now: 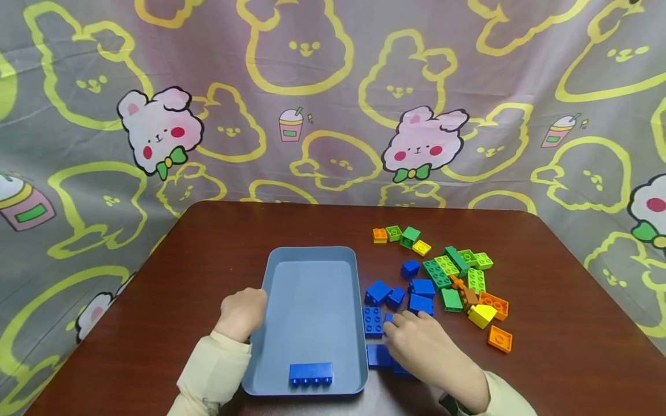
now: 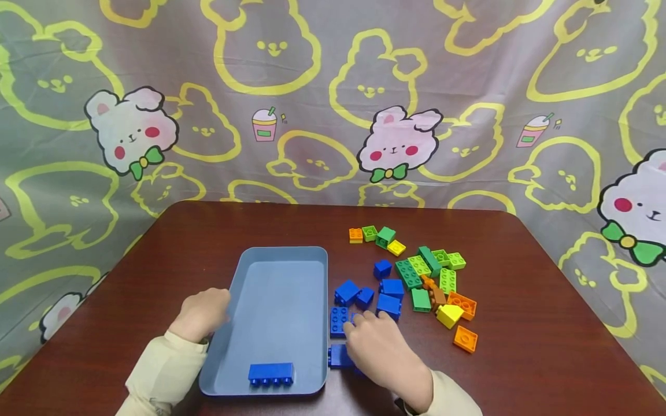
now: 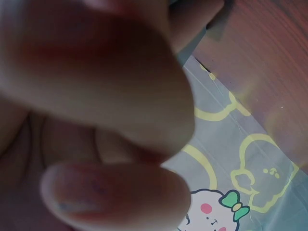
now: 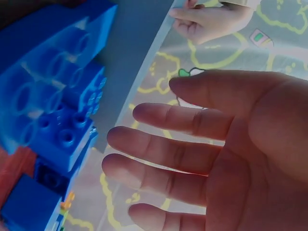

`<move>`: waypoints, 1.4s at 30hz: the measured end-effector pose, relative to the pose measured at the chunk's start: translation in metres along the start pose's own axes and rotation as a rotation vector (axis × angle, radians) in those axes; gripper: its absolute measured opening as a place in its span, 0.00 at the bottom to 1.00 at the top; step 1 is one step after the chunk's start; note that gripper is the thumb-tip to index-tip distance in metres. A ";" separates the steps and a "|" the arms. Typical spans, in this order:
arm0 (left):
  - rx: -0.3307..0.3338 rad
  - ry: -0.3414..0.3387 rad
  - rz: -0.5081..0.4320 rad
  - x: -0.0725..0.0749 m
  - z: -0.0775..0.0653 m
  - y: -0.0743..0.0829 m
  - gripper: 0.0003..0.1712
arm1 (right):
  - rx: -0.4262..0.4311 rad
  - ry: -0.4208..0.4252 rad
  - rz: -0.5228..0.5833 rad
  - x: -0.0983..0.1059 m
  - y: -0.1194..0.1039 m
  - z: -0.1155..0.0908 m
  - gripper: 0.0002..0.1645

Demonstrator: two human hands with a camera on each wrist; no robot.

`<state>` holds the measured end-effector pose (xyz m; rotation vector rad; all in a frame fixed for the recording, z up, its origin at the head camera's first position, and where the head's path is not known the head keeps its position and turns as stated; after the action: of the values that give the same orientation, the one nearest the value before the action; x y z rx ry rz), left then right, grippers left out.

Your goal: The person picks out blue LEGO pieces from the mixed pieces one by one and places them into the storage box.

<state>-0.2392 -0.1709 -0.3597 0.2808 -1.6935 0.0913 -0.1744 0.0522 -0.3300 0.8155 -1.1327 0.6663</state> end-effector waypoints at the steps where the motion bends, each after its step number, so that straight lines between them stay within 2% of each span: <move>1: -0.001 0.002 0.001 0.000 0.000 0.000 0.23 | -0.010 -0.013 0.014 -0.002 0.002 -0.002 0.08; 8: 0.000 -0.009 0.000 0.000 -0.001 0.001 0.24 | -0.056 -0.102 0.097 -0.014 0.010 -0.014 0.11; 15: 0.004 -0.024 0.005 -0.001 -0.004 0.002 0.24 | -0.059 -0.207 0.166 -0.028 0.011 -0.024 0.18; 23: -0.007 0.011 0.000 0.003 -0.005 0.001 0.24 | -0.027 -0.232 0.194 -0.033 0.010 -0.024 0.22; 33: 0.002 -0.013 0.001 0.001 -0.003 0.001 0.25 | -0.028 -0.294 0.253 -0.050 0.011 -0.027 0.26; 42: 0.004 -0.021 0.002 0.003 -0.002 0.000 0.24 | -0.019 -0.305 0.260 -0.057 0.009 -0.026 0.23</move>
<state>-0.2378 -0.1707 -0.3565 0.2845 -1.7146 0.0938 -0.1857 0.0758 -0.3877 0.7772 -1.5372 0.7609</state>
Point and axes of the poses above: each hand's wrist, its own z-axis towards the middle knuckle, its own x-axis out of the back of the hand, y = z × x, the point moved 9 cm from there along z, towards the middle knuckle, and after that the axes turned 15 degrees about x, right-handed, at the moved point
